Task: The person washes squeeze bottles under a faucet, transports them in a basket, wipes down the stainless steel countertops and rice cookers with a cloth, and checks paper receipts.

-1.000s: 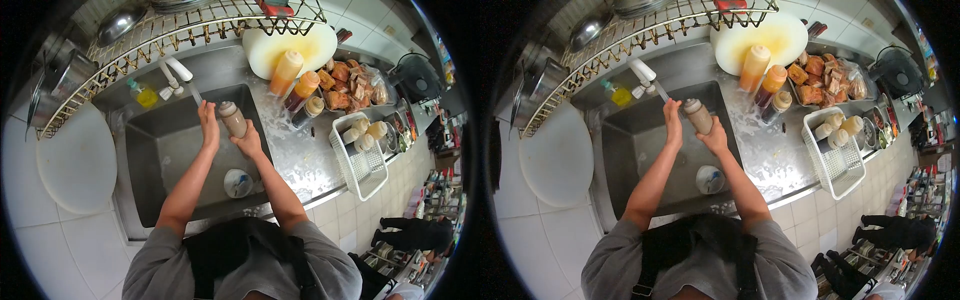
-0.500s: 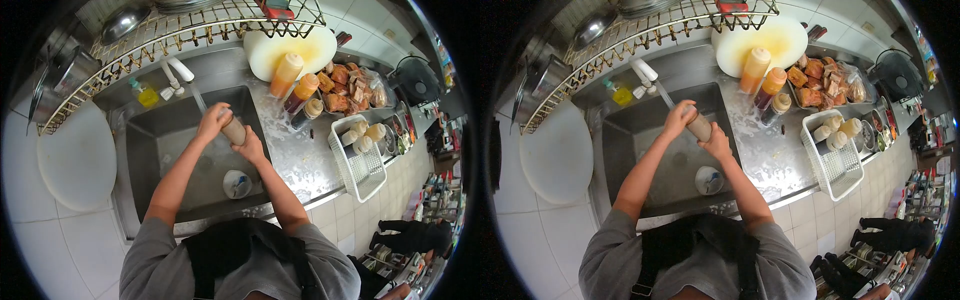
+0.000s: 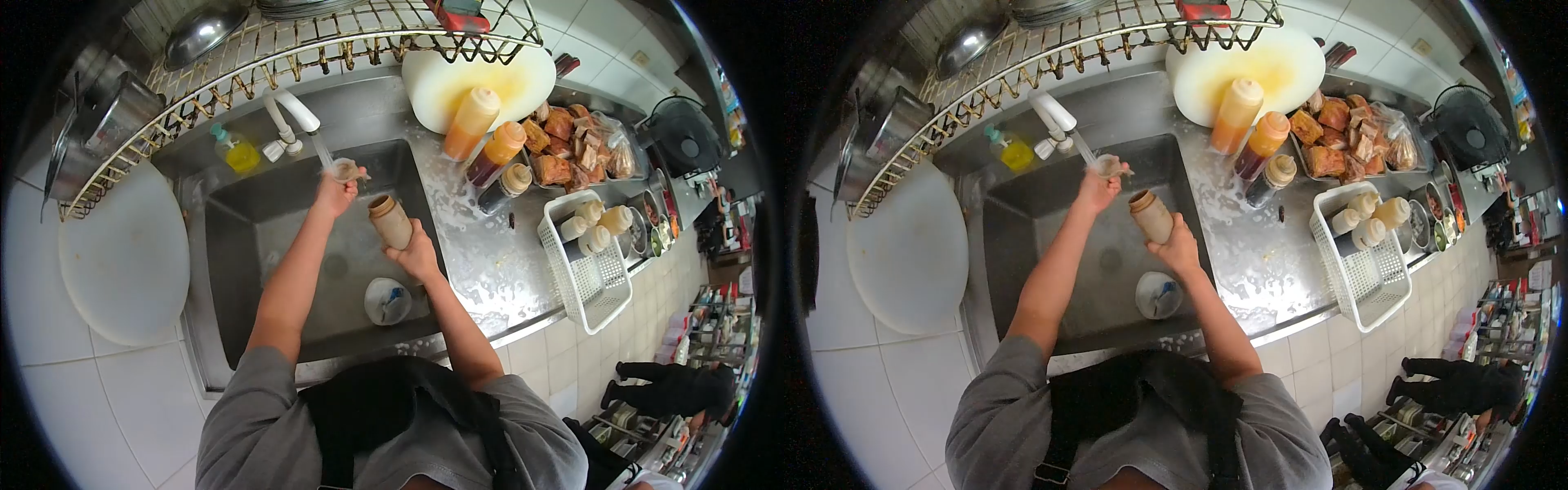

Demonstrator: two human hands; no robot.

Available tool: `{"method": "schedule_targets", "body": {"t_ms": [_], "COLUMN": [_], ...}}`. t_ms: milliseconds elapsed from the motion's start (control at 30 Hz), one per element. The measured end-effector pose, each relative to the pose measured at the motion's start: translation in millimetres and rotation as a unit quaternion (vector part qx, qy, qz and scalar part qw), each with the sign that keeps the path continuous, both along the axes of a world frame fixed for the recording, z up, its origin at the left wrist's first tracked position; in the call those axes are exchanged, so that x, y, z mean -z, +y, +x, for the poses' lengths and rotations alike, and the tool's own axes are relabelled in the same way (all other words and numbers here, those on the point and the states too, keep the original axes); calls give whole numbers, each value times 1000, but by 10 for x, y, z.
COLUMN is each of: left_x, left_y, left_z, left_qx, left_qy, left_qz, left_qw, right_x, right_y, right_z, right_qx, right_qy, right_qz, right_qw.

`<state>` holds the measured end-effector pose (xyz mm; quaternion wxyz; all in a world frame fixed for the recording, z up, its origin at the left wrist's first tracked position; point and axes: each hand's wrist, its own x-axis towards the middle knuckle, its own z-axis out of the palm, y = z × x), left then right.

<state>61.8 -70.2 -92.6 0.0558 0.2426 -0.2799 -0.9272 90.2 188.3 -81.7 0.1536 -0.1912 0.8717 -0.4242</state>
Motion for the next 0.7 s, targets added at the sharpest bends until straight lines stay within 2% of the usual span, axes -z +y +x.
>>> {"method": "schedule_targets", "body": {"t_ms": [167,267,367,567,700], "left_x": [-67,173,117,-36,-88], "left_y": [-218,-190,6,-154,-304], "left_z": [106,265,294,-69,-24], "left_qx": [-56,-22,-6,-73,-42], "left_qy": [42,36,15,43,67], "left_qz": [6,14,31,67,64], "left_qw": [998,999,999,994,995], "right_x": [-110,-93,-16,-163,-118], "right_y": [32,39,24,54,115], "right_z": [-3,-2,-6,32,16], "right_qx": [7,13,5,0,13], "right_qy": [-11,-4,10,3,28], "right_qz": [-11,-25,-46,-63,-73], "right_qw": [1000,1000,999,998,997]}}
